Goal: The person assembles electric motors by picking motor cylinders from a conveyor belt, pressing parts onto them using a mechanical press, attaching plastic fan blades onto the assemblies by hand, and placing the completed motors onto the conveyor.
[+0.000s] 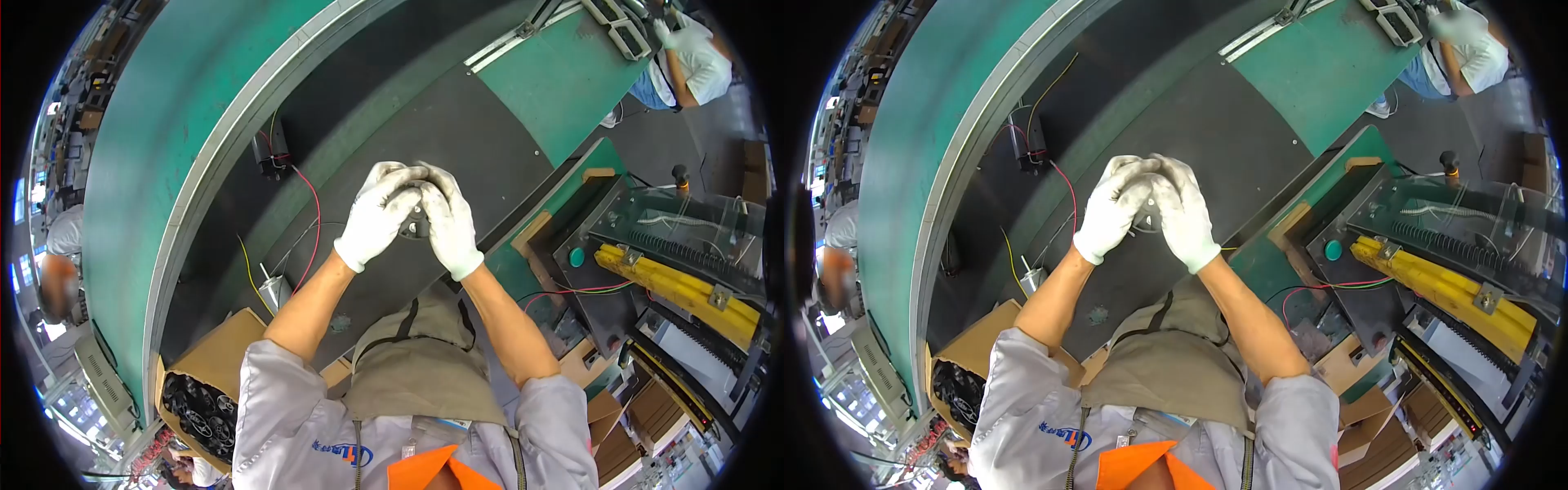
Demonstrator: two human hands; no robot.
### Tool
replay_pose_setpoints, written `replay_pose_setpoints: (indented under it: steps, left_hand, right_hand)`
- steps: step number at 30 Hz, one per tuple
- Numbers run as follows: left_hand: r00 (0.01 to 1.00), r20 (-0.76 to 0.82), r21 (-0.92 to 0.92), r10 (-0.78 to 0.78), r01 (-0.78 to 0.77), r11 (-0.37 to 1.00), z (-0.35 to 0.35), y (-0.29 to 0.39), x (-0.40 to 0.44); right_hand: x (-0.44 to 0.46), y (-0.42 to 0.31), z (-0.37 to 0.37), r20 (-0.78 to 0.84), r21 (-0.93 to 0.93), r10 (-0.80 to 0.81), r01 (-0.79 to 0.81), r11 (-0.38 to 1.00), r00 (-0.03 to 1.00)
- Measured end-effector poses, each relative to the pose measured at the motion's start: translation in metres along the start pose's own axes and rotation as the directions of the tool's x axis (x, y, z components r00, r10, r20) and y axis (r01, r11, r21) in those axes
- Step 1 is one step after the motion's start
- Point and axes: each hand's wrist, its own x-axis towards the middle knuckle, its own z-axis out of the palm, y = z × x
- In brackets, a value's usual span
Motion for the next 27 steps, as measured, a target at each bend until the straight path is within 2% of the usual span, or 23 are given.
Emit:
replay_pose_setpoints:
  steps: [1, 2, 3, 5, 6, 7, 9, 10, 12, 13, 15, 16, 17, 18, 19, 20, 21, 22, 23, 25, 26, 27]
  left_hand:
    - [0.998, -0.046, -0.099, -0.044, 0.040, 0.994, 0.003, 0.004, -0.001]
    - [0.998, -0.061, -0.081, 0.004, -0.009, 0.997, 0.003, 0.000, 0.010]
    - [0.993, -0.093, -0.045, 0.069, -0.073, 0.996, -0.006, -0.004, 0.019]
    - [0.996, -0.073, -0.138, -0.048, 0.037, 0.990, -0.004, 0.001, 0.011]
    - [0.999, -0.049, -0.168, 0.013, -0.021, 0.986, -0.001, -0.007, 0.005]
    - [0.997, -0.072, -0.260, -0.038, 0.019, 0.966, 0.010, -0.007, -0.004]
    - [0.988, -0.155, -0.192, 0.017, -0.047, 0.980, 0.025, -0.005, -0.020]
    - [0.989, -0.151, -0.202, -0.011, -0.020, 0.979, 0.030, -0.013, -0.026]
    - [0.997, -0.082, -0.251, -0.013, -0.008, 0.968, 0.031, -0.024, -0.025]
    - [0.999, -0.048, -0.254, -0.011, -0.002, 0.967, 0.026, -0.021, -0.013]
    - [0.997, -0.065, -0.317, -0.030, 0.008, 0.948, 0.024, -0.010, 0.006]
    - [0.994, -0.106, -0.281, -0.010, -0.020, 0.960, 0.024, -0.005, 0.013]
    - [0.991, -0.133, -0.250, -0.016, -0.018, 0.968, 0.028, 0.000, 0.007]
    - [0.991, -0.130, -0.329, -0.042, -0.003, 0.944, 0.033, 0.001, 0.003]
    - [0.992, -0.122, -0.331, -0.040, -0.003, 0.944, 0.037, -0.001, 0.000]
    - [0.986, -0.160, -0.359, -0.052, -0.009, 0.933, 0.041, -0.007, 0.000]
    - [0.978, -0.201, -0.385, -0.057, -0.025, 0.923, 0.041, -0.010, 0.001]
    - [0.977, -0.178, -0.412, -0.116, 0.033, 0.911, 0.039, -0.006, 0.002]
    - [0.978, -0.177, -0.409, -0.113, 0.031, 0.912, 0.038, -0.013, 0.003]
    - [0.988, -0.142, -0.456, 0.063, -0.121, 0.882, 0.028, -0.032, 0.004]
    - [0.998, 0.002, -0.623, 0.057, -0.044, 0.781, 0.021, -0.036, -0.002]
    - [0.998, 0.014, -0.620, 0.064, -0.041, 0.784, 0.018, -0.054, -0.001]
  right_hand:
    - [0.007, -0.004, -0.002, 0.019, -0.110, -0.068, 0.070, 0.992, 0.998]
    - [0.019, -0.013, 0.002, 0.032, -0.122, -0.058, 0.061, 0.991, 0.998]
    - [0.037, 0.003, 0.003, 0.066, -0.086, -0.062, 0.068, 0.994, 0.996]
    - [0.040, 0.013, -0.003, 0.108, -0.010, -0.011, 0.013, 1.000, 0.994]
    - [0.032, 0.010, -0.007, 0.076, -0.090, 0.070, -0.063, 0.994, 0.995]
    - [0.016, -0.006, -0.009, 0.045, -0.182, 0.053, -0.044, 0.982, 0.998]
    - [0.007, -0.008, -0.020, 0.137, -0.157, 0.001, 0.021, 0.987, 0.991]
    - [0.001, 0.001, -0.020, 0.138, -0.160, 0.030, -0.008, 0.987, 0.990]
    - [-0.009, 0.017, -0.016, 0.064, -0.032, -0.003, 0.005, 0.999, 0.998]
    - [0.001, 0.013, -0.020, 0.073, -0.139, -0.053, 0.063, 0.988, 0.996]
    - [0.032, 0.015, -0.026, 0.084, -0.149, -0.024, 0.036, 0.988, 0.996]
    - [0.031, -0.001, -0.026, 0.014, -0.295, 0.029, -0.024, 0.955, 0.999]
    - [0.013, -0.039, -0.025, 0.001, -0.365, 0.084, -0.078, 0.928, 0.996]
    - [0.012, -0.034, -0.027, -0.042, -0.309, 0.072, -0.081, 0.948, 0.997]
    - [0.005, -0.032, -0.025, -0.081, -0.252, 0.081, -0.099, 0.963, 0.993]
    - [-0.004, -0.025, -0.025, -0.082, -0.256, 0.087, -0.106, 0.961, 0.993]
    - [-0.010, -0.022, -0.024, -0.073, -0.344, 0.024, -0.048, 0.938, 0.997]
    - [-0.013, -0.021, -0.022, -0.061, -0.426, -0.039, 0.009, 0.904, 0.997]
    - [-0.010, -0.021, -0.021, -0.064, -0.425, -0.042, 0.011, 0.905, 0.997]
    - [0.002, -0.021, -0.016, -0.108, -0.459, -0.029, -0.024, 0.888, 0.994]
    - [0.007, -0.026, -0.017, -0.114, -0.488, -0.013, -0.045, 0.872, 0.993]
    - [0.015, -0.028, -0.015, -0.128, -0.484, -0.018, -0.047, 0.874, 0.992]
